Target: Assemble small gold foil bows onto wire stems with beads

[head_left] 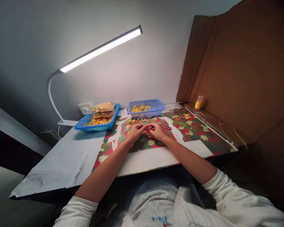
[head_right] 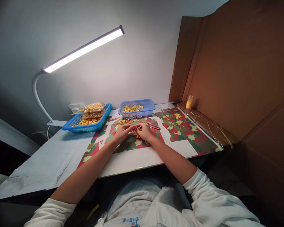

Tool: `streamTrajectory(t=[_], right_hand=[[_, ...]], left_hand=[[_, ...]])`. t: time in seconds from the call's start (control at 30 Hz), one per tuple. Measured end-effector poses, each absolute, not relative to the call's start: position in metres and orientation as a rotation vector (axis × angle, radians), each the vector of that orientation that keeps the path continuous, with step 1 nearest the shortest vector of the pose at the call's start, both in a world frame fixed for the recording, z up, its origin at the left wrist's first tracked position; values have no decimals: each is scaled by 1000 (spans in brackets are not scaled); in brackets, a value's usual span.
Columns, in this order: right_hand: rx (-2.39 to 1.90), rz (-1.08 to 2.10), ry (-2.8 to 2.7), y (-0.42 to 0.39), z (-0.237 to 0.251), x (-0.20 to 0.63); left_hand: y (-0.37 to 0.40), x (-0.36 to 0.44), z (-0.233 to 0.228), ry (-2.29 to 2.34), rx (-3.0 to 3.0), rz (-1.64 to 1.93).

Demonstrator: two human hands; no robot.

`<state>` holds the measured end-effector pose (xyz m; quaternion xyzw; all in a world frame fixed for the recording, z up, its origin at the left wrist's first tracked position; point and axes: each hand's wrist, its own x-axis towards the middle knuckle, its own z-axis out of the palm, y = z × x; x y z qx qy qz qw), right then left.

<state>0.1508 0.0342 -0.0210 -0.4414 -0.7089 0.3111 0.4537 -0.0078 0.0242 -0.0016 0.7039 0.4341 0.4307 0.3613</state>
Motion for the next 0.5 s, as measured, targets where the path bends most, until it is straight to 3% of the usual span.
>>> streamTrajectory(t=[0.23, 0.5], right_hand=[[-1031, 448, -1756, 33, -18, 152], [-974, 548, -1828, 34, -22, 148]], left_hand=[[28, -7, -6, 1055, 1594, 1152], [29, -7, -6, 1087, 1519, 1147]])
